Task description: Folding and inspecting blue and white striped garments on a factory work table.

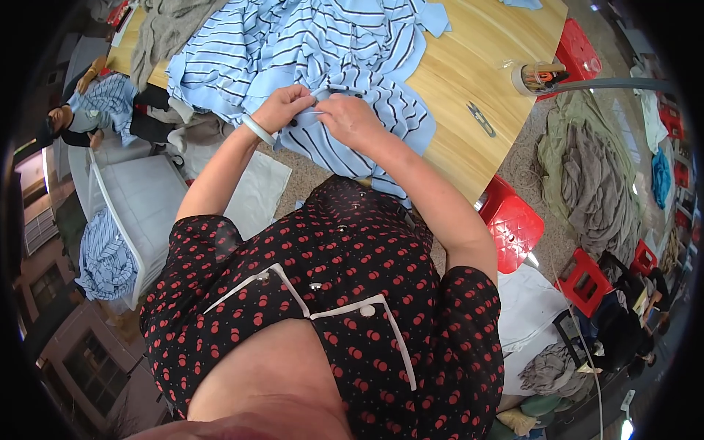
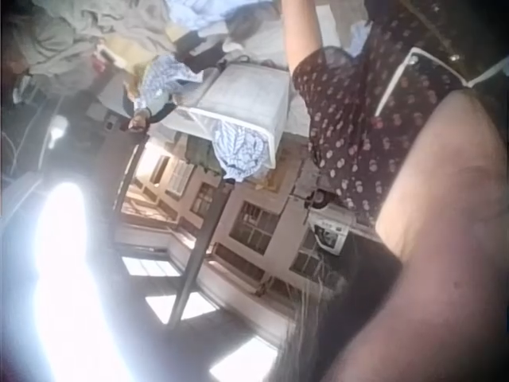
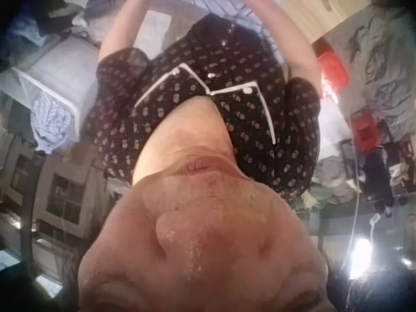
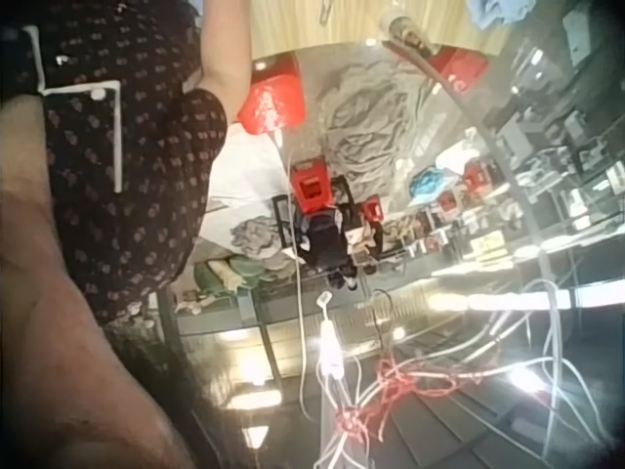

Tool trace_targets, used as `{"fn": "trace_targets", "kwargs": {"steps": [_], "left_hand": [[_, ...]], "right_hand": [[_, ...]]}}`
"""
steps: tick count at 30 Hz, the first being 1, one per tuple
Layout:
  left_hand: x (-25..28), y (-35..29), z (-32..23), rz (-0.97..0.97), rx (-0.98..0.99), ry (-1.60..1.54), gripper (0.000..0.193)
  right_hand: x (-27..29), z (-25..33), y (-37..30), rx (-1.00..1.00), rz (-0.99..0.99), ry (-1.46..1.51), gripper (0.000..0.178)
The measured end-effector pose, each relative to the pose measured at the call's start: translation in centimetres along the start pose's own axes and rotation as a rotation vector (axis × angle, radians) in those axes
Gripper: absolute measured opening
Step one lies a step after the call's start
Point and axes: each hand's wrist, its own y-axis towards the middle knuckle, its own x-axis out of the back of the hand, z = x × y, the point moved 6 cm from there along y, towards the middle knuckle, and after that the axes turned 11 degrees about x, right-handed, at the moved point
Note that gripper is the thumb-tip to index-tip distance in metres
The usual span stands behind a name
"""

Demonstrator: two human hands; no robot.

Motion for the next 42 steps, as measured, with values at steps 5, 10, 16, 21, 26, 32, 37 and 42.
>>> {"fn": "trace_targets", "kwargs": {"steps": [5,10,16,21,26,32,37,42], "left_hand": [[0.0,0.0,-0.8,0.114,0.049,-0.048,0.017],[0.2,-0.3,-1.7,-0.189,-0.201,0.294,0.022],[-1.2,-0.1,-2.6,-0.381,-0.177,0.280,0.023],[-1.1,-0.7,-0.9,-0.376,-0.141,0.179,0.024],[-1.9,-0.5,-0.9,-0.333,-0.144,0.242,0.025],[-2.5,-0.4,-1.9,-0.346,-0.187,0.252,0.025],[-2.3,-2.6,-3.3,-0.365,-0.200,0.346,0.029],[-3.1,-2.9,-3.5,-0.339,-0.265,0.410,0.027]], "right_hand": [[0.0,0.3,0.1,0.046,-0.029,-0.072,0.015],[-0.3,1.0,0.4,0.105,-0.062,-0.152,0.021],[0.8,0.0,0.3,-0.014,-0.144,-0.110,0.015],[0.2,1.0,0.5,-0.108,-0.127,-0.095,0.012],[0.7,0.5,-0.2,-0.199,-0.141,-0.115,0.015],[1.3,0.7,-0.8,-0.095,-0.191,-0.249,0.017],[1.1,0.7,-0.5,-0.079,-0.169,-0.317,0.016],[1.1,0.7,-0.7,-0.098,-0.154,-0.308,0.014]]}}
